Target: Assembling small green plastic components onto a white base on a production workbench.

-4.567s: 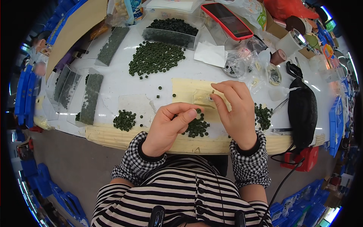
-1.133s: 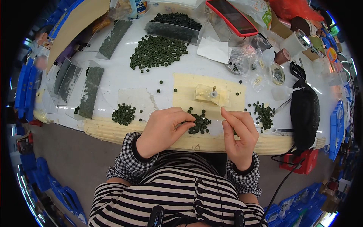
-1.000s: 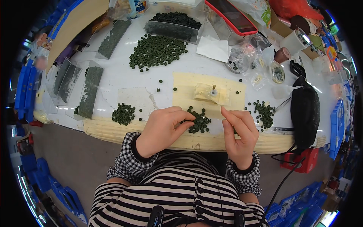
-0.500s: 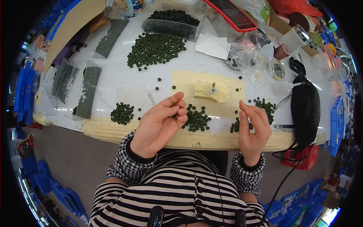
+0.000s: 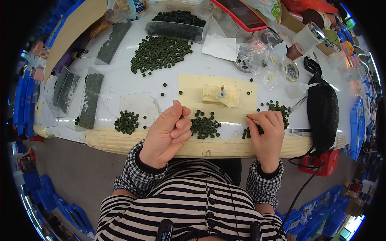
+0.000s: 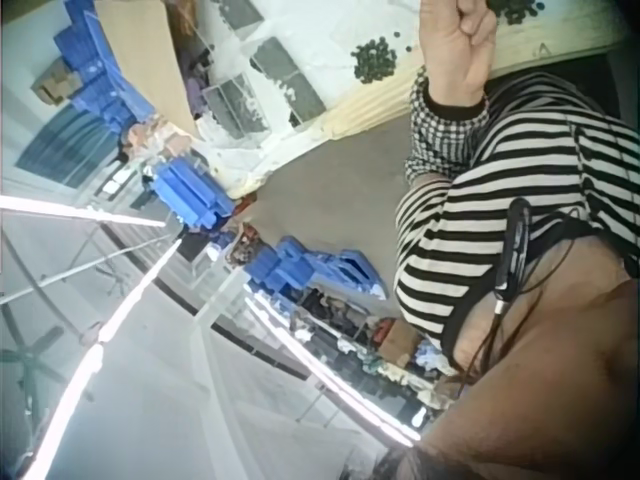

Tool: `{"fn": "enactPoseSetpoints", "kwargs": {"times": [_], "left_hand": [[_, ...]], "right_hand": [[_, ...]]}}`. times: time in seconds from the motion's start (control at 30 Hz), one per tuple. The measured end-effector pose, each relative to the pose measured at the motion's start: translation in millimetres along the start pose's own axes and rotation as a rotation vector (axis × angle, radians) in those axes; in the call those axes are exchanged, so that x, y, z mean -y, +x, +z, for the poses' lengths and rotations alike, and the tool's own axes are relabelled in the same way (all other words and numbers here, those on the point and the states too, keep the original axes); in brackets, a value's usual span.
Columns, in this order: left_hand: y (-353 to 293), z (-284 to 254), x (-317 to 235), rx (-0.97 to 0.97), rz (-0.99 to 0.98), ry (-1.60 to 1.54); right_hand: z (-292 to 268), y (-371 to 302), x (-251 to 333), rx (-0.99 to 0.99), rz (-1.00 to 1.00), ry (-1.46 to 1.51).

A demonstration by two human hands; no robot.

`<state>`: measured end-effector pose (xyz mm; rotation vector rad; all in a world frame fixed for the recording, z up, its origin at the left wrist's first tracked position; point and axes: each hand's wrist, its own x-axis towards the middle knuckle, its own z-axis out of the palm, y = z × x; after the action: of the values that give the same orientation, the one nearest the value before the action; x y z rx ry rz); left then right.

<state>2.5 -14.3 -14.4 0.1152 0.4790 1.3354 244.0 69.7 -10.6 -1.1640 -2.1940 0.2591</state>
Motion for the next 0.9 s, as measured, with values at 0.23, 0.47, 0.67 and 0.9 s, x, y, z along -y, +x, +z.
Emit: {"fn": "enactPoseSetpoints", "kwargs": {"times": [0.23,0.47,0.67,0.9], "left_hand": [[-0.2,20.2,2.5,-0.196,-0.012,0.163],[0.9,3.8,12.2,0.03,0.003,0.116],[2.2,6.0,17.1,0.032,-0.022,0.214],[7.8,22.9,17.8,-0.007,-0.091,0.265]], "right_hand": [[3.0,2.1,-4.8,0.027,-0.019,-0.017],[4.7,-4.3,10.5,-0.08,0.104,0.279],[7.1,-5.6,16.9,-0.129,0.09,0.322],[3.2,-6.3,25.0,-0.103,0.136,0.405]]}}
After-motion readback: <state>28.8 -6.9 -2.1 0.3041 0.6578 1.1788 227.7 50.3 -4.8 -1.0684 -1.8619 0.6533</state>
